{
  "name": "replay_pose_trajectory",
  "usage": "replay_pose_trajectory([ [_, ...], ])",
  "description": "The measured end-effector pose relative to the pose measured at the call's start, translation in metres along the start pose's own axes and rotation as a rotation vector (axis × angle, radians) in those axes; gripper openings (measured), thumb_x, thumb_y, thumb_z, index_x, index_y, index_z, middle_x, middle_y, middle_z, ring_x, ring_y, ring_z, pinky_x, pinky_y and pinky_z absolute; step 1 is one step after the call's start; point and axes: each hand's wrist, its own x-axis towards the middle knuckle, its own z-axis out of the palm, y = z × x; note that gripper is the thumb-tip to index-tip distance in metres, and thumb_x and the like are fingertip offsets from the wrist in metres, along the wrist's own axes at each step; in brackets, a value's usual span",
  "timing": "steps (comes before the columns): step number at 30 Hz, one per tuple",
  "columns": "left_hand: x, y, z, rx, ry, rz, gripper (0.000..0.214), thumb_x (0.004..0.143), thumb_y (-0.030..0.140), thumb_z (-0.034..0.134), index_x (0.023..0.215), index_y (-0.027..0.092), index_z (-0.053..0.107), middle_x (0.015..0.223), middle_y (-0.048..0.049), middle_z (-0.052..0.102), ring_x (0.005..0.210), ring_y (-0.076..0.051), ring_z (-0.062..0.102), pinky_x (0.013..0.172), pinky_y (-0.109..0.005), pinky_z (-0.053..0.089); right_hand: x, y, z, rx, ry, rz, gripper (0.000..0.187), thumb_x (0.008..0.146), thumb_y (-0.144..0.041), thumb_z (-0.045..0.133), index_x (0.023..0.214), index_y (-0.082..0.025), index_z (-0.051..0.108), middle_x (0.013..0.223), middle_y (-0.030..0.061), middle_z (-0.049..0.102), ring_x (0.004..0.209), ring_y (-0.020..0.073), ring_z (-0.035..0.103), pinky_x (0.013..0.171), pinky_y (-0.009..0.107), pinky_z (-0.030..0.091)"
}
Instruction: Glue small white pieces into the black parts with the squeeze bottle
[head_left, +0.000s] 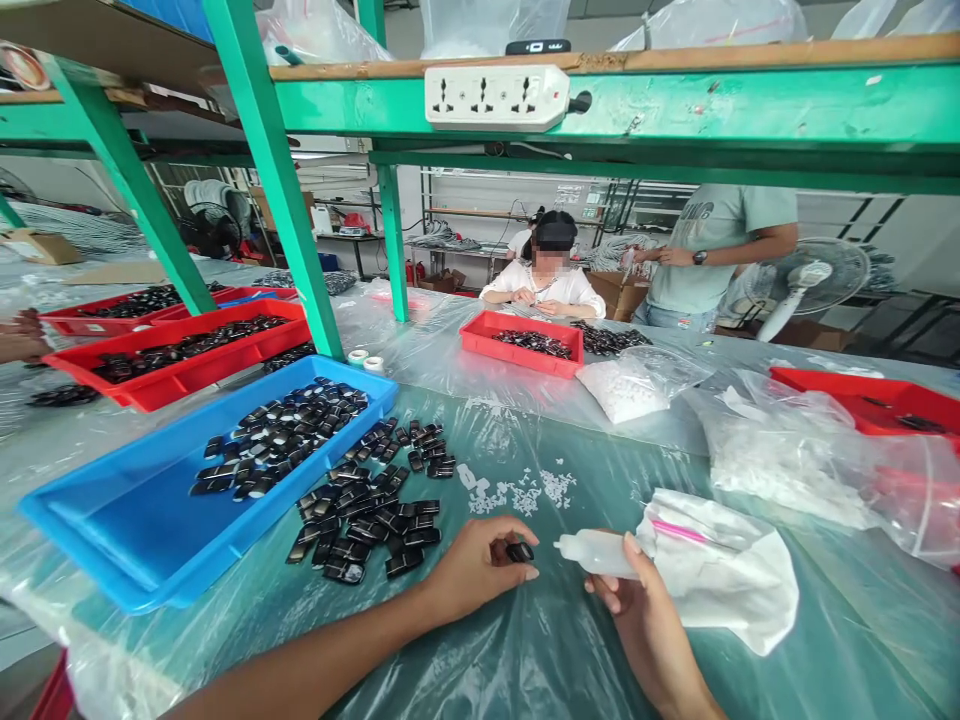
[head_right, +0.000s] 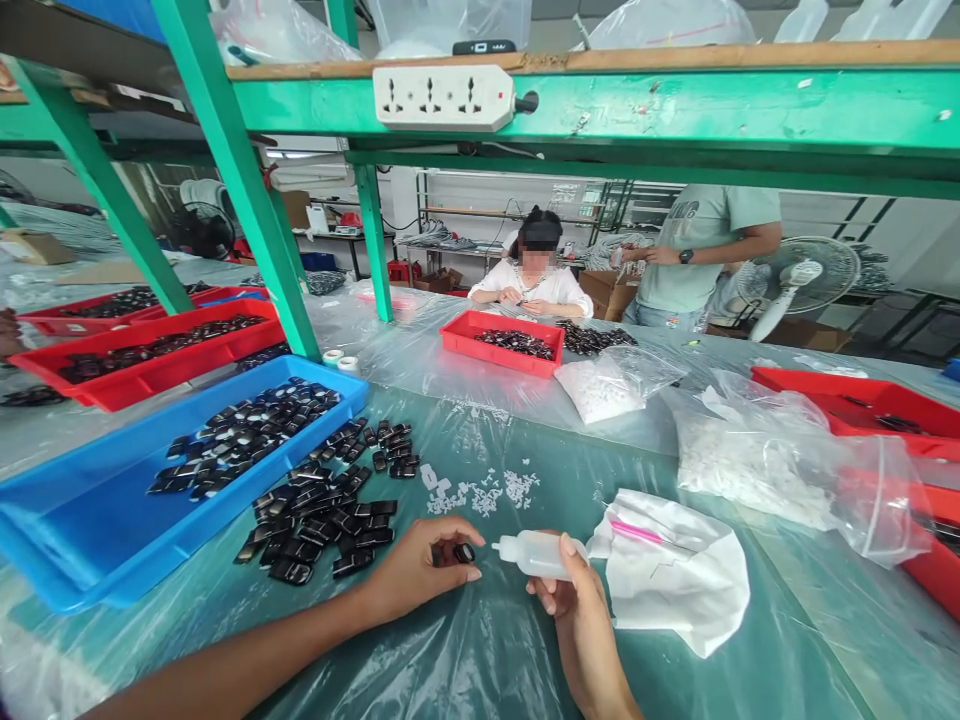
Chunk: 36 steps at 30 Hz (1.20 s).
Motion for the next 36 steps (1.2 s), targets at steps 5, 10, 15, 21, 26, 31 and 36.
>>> replay_pose_trajectory([
  [5, 0.000, -0.003, 0.000, -0.075, -0.011, 0.016, 0.022, 0.072, 0.027, 0.068, 0.090, 0.014, 0.067, 0.087, -0.0054, 0.066, 0.072, -0.013, 0.057, 0.065, -0.021, 0.045, 0.001, 0.000, -0.004, -0.012, 0.016, 0.019, 0.030, 0.082, -0.045, 0.054, 0.084, -0.019, 0.067, 0.053, -0.0049, 0.038, 0.051, 0.0104, 0.033, 0.061, 0.027, 0.041],
  [10, 0.001, -0.006, 0.002, -0.090, -0.014, 0.028, 0.021, 0.074, 0.022, 0.065, 0.093, 0.014, 0.070, 0.092, -0.0075, 0.066, 0.075, -0.014, 0.060, 0.068, -0.023, 0.049, -0.001, -0.004, -0.002, -0.049, 0.025, 0.021, 0.032, 0.082, -0.047, 0.054, 0.083, -0.018, 0.067, 0.052, -0.0046, 0.036, 0.051, 0.0111, 0.034, 0.062, 0.028, 0.043],
  [15, 0.001, -0.006, 0.001, -0.054, -0.026, 0.044, 0.021, 0.075, 0.018, 0.062, 0.094, 0.016, 0.071, 0.094, -0.0072, 0.066, 0.074, -0.014, 0.061, 0.068, -0.022, 0.050, -0.001, -0.003, -0.002, -0.051, 0.039, 0.036, 0.032, 0.081, -0.048, 0.054, 0.084, -0.019, 0.067, 0.051, -0.0042, 0.035, 0.053, 0.0126, 0.038, 0.062, 0.030, 0.045],
  [21, 0.001, -0.004, 0.000, -0.055, -0.016, 0.029, 0.023, 0.075, 0.029, 0.065, 0.093, 0.017, 0.072, 0.094, -0.0076, 0.067, 0.076, -0.016, 0.062, 0.067, -0.023, 0.049, 0.002, -0.003, -0.006, 0.087, 0.068, 0.043, 0.026, 0.081, -0.046, 0.056, 0.078, -0.023, 0.067, 0.058, -0.0014, 0.053, 0.058, 0.0143, 0.050, 0.068, 0.035, 0.050],
  [26, 0.000, -0.004, 0.000, -0.064, -0.035, -0.036, 0.028, 0.075, 0.035, 0.065, 0.093, 0.015, 0.072, 0.086, -0.0066, 0.069, 0.072, -0.017, 0.061, 0.062, -0.022, 0.046, 0.013, -0.012, -0.021, -0.032, 0.105, -0.085, 0.026, 0.073, -0.039, 0.066, 0.093, -0.022, 0.066, 0.096, 0.0039, 0.068, 0.102, 0.0233, 0.057, 0.092, 0.041, 0.043],
  [31, 0.000, -0.008, 0.003, -0.134, -0.050, -0.059, 0.028, 0.072, 0.033, 0.068, 0.090, 0.012, 0.071, 0.077, -0.0054, 0.067, 0.068, -0.015, 0.058, 0.059, -0.021, 0.042, 0.028, -0.020, -0.042, -0.621, 0.197, -0.319, 0.047, 0.072, -0.041, 0.067, 0.114, -0.026, 0.052, 0.112, 0.0022, 0.064, 0.111, 0.0227, 0.052, 0.093, 0.037, 0.040],
  [36, 0.002, -0.009, 0.005, -0.201, -0.058, -0.066, 0.028, 0.071, 0.032, 0.069, 0.087, 0.010, 0.070, 0.075, -0.0047, 0.066, 0.068, -0.014, 0.057, 0.061, -0.021, 0.043, 0.044, -0.019, -0.056, -0.850, 0.230, -0.391, 0.045, 0.073, -0.043, 0.064, 0.111, -0.022, 0.052, 0.105, 0.0058, 0.066, 0.100, 0.0238, 0.058, 0.081, 0.037, 0.046],
])
